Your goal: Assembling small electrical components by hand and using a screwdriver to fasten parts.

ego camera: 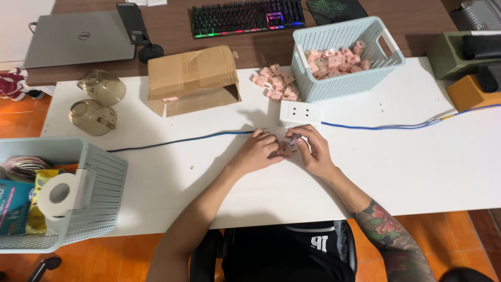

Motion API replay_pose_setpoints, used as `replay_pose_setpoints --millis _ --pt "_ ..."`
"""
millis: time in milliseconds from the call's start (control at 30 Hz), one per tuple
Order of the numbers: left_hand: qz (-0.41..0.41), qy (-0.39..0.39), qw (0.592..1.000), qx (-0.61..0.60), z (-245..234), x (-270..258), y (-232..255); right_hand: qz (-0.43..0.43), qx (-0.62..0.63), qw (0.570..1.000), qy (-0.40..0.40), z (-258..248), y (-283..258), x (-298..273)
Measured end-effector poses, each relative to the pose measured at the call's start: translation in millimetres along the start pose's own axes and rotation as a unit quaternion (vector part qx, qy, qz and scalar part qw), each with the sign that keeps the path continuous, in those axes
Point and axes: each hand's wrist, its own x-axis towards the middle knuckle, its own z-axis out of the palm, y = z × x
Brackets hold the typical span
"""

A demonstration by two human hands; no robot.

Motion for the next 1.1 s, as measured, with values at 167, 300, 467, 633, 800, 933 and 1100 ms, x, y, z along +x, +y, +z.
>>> replay_pose_setpoints --millis 167,300,467,633,800,933,1100 --pt "-0.008 -0.023 1.000 0.009 -14.2 7.9 6.6 -0.029 -0.009 0.999 -0.013 -1.6 -6.3 4.5" --pt "-0.025 -0.042 0.998 0.030 -19.7 8.8 9.4 -0.039 -0.036 0.999 0.012 4.2 2.1 -2.2" --pt "-0.013 -0.030 0.999 0.010 -13.6 8.7 4.3 -0.041 -0.028 0.999 0.012 1.0 18.0 -13.2" --pt "-0.005 -0.001 1.000 0.022 -12.1 4.7 4.4 0.007 0.020 0.999 -0.027 -2.7 4.1 -8.9" --pt "-0.009 0.004 1.000 0.004 -8.4 5.8 2.7 -0.045 -0.034 0.998 -0.032 0.1 13.6 -2.2" --pt "0.005 0.036 0.999 0.023 -13.5 15.4 13.8 -0.075 -0.030 0.996 -0.044 -1.0 35.2 10.4" --pt "0.009 0.028 0.999 0.014 -1.7 5.1 7.9 -0.058 0.002 0.998 -0.019 -4.7 45.7 0.5"
